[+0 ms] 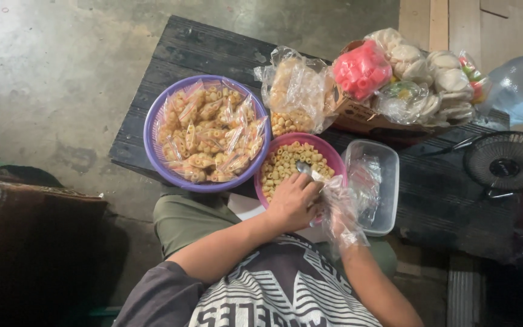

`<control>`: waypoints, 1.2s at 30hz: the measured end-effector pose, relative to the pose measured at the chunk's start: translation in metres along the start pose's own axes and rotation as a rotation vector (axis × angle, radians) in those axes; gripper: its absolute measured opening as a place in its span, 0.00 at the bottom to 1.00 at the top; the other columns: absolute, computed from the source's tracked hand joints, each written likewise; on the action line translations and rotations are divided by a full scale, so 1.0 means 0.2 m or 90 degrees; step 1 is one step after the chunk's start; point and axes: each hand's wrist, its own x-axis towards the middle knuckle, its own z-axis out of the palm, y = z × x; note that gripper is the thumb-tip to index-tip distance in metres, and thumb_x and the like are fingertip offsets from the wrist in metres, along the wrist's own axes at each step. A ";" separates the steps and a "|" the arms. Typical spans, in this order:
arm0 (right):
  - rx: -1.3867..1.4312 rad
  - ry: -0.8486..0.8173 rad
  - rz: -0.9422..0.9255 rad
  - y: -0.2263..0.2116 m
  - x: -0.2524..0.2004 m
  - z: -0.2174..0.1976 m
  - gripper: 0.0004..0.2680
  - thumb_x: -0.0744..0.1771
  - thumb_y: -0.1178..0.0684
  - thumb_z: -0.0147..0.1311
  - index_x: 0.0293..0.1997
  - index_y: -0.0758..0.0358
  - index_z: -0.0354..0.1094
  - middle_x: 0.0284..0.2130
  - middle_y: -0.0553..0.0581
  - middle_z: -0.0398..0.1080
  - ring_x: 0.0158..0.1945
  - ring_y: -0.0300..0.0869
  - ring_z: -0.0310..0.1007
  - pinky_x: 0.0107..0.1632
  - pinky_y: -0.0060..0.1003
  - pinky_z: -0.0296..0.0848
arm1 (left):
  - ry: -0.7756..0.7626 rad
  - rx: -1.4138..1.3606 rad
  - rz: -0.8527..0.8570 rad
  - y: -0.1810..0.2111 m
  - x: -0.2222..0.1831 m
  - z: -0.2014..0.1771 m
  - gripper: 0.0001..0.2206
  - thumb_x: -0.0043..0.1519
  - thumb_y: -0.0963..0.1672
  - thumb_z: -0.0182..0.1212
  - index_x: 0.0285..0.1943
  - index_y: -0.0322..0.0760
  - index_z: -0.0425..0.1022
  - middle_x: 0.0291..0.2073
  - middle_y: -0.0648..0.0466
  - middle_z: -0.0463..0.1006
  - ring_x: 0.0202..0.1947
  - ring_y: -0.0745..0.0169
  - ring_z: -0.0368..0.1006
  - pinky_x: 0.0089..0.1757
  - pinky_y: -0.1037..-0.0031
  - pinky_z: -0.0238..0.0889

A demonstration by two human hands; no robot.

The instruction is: Scooping small snacks from a bowl into a gloved hand using a metal spoon.

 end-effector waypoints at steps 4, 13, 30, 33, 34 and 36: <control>-0.020 -0.016 -0.004 0.06 0.01 -0.05 0.03 0.69 0.55 0.51 0.38 0.56 0.64 0.27 0.60 0.69 0.29 0.48 0.72 0.27 0.39 0.71 | 0.010 -0.222 -0.150 0.04 -0.06 0.04 0.21 0.58 0.57 0.63 0.49 0.45 0.73 0.41 0.52 0.72 0.40 0.44 0.74 0.39 0.58 0.71; -0.085 -0.059 -0.040 0.15 0.04 -0.11 0.04 0.68 0.61 0.52 0.45 0.62 0.70 0.36 0.73 0.75 0.38 0.61 0.79 0.34 0.55 0.78 | -0.027 -0.435 -0.407 -0.05 -0.13 0.20 0.05 0.58 0.46 0.68 0.40 0.45 0.80 0.34 0.51 0.75 0.39 0.49 0.79 0.42 0.65 0.71; -0.488 -0.102 -0.333 0.10 -0.07 -0.03 0.09 0.66 0.60 0.58 0.50 0.68 0.73 0.32 0.58 0.79 0.39 0.41 0.81 0.41 0.23 0.78 | -0.096 -0.133 -0.288 0.00 -0.12 0.10 0.08 0.59 0.47 0.61 0.38 0.39 0.74 0.33 0.46 0.74 0.36 0.39 0.78 0.39 0.56 0.72; -0.432 -0.066 -0.474 0.06 -0.13 0.03 0.09 0.64 0.62 0.62 0.48 0.65 0.75 0.36 0.56 0.78 0.40 0.40 0.79 0.43 0.26 0.77 | -0.101 -0.064 -0.289 0.01 -0.10 0.07 0.08 0.61 0.48 0.58 0.35 0.42 0.72 0.32 0.50 0.73 0.36 0.43 0.79 0.37 0.60 0.73; -0.431 -0.065 -0.474 0.04 -0.16 0.06 0.09 0.64 0.62 0.62 0.48 0.65 0.75 0.36 0.56 0.78 0.40 0.40 0.79 0.43 0.26 0.77 | -0.101 -0.063 -0.288 0.02 -0.09 0.04 0.08 0.61 0.48 0.58 0.35 0.42 0.72 0.32 0.50 0.73 0.36 0.43 0.79 0.37 0.60 0.73; -0.371 -0.030 -0.610 -0.01 -0.23 0.11 0.09 0.63 0.64 0.66 0.45 0.62 0.77 0.39 0.54 0.76 0.42 0.40 0.76 0.44 0.29 0.76 | -0.178 -0.043 -0.298 0.03 -0.06 -0.02 0.10 0.59 0.49 0.55 0.32 0.40 0.70 0.29 0.48 0.74 0.33 0.39 0.79 0.36 0.54 0.72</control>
